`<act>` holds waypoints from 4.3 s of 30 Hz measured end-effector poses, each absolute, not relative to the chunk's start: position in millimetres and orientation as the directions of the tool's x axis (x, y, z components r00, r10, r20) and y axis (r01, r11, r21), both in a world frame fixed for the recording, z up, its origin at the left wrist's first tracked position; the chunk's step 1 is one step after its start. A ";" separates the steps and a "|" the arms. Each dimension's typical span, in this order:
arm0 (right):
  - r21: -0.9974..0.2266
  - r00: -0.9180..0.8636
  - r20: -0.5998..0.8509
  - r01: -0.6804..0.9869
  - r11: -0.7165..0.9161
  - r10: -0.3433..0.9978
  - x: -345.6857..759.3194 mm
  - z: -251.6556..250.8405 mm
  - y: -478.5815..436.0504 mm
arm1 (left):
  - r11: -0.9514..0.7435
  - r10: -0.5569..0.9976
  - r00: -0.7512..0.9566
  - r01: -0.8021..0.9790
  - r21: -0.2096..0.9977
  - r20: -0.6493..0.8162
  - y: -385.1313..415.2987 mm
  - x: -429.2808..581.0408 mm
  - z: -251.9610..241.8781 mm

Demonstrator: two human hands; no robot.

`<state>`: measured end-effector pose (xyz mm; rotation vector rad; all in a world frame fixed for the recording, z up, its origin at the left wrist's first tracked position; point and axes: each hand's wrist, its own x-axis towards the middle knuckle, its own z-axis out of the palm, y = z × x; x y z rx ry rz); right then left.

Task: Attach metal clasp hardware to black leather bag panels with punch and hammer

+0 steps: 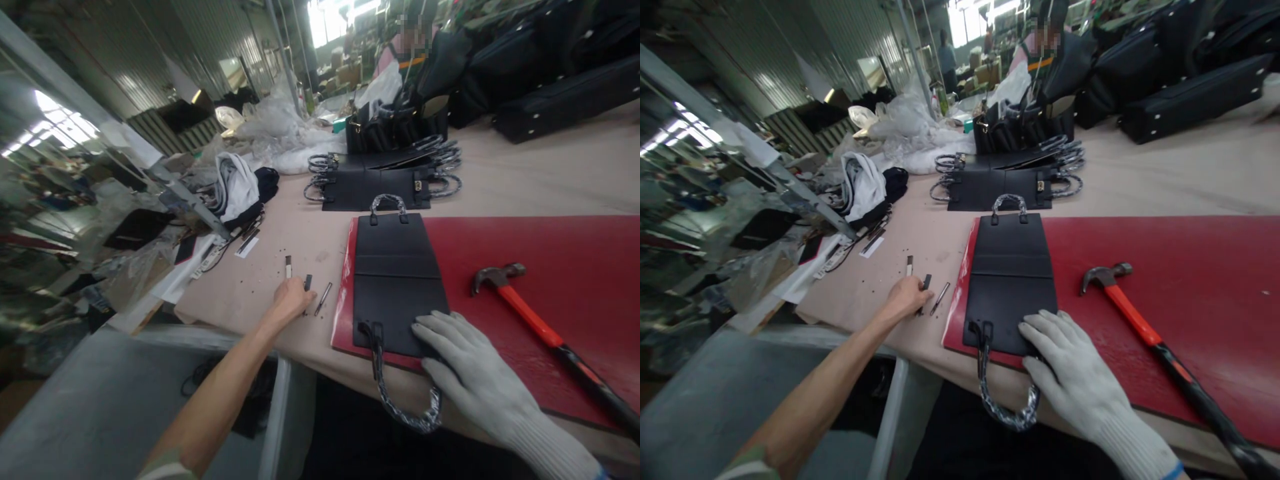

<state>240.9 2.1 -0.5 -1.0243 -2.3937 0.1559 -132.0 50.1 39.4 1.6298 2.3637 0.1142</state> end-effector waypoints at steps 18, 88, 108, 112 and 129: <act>-0.413 -0.537 0.339 0.653 0.635 0.773 234.1 15.7 -9.6 | 0.260 0.954 -0.240 0.370 0.892 -0.178 20.1 -131.0 48.5; -0.407 -0.533 0.337 0.661 0.631 0.776 231.8 15.5 -9.0 | -0.231 0.972 0.068 0.466 0.854 0.226 10.2 -68.5 23.3; -0.427 -0.531 0.310 0.663 0.615 0.788 231.0 16.7 -8.4 | -0.277 0.961 0.134 0.382 0.882 0.243 -2.0 -19.2 7.2; -0.428 -0.531 0.317 0.659 0.618 0.786 231.6 16.4 -8.1 | -0.285 0.959 0.127 0.391 0.875 0.255 -2.8 -17.2 6.8; -0.444 -0.522 0.322 0.653 0.613 0.789 231.1 18.1 -7.7 | -0.428 0.903 0.198 0.513 0.744 0.382 -2.7 -10.0 7.5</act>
